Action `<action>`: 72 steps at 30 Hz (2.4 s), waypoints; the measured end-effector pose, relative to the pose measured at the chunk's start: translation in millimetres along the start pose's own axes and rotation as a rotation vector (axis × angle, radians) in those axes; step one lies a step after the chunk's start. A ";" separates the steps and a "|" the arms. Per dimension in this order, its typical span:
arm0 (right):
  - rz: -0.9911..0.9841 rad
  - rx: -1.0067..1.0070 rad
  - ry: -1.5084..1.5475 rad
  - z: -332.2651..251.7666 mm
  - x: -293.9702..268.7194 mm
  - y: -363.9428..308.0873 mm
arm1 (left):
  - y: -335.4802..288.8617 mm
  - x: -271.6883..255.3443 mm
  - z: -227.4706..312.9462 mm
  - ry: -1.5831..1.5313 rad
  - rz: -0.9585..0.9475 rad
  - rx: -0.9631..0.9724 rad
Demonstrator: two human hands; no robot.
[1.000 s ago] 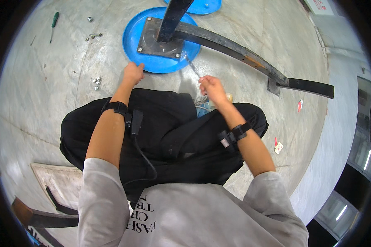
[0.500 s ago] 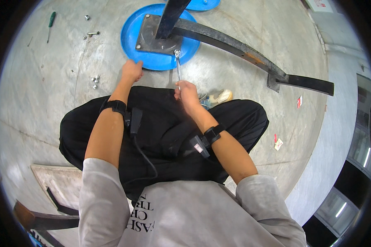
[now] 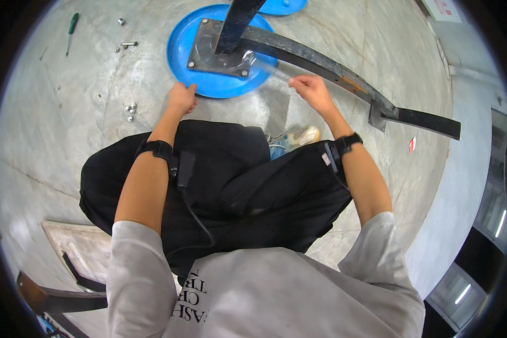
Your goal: The person assembles a metal table frame by attaching blue plastic base plates to the metal legs using a wrench to tighten bolts.
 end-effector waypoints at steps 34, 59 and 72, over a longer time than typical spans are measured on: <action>0.081 0.377 0.370 41.0 60.0 -25.9 | 4.7 -1.5 -6.1 0.008 -0.080 -0.047; 0.193 0.450 0.874 29.2 117.1 -61.9 | 2.5 -0.1 2.5 -0.001 -0.039 -0.016; 0.246 0.496 0.952 3.6 147.3 -69.8 | 4.3 -1.6 -0.2 0.060 -0.025 -0.025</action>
Point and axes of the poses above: each hand's wrist, its own y-axis towards the middle knuckle, its own x-axis out of the palm, z = x × y, the point moved 8 cm from there along y, towards the middle knuckle, and after that the axes turned 13 degrees about y, right-handed, at the moved point
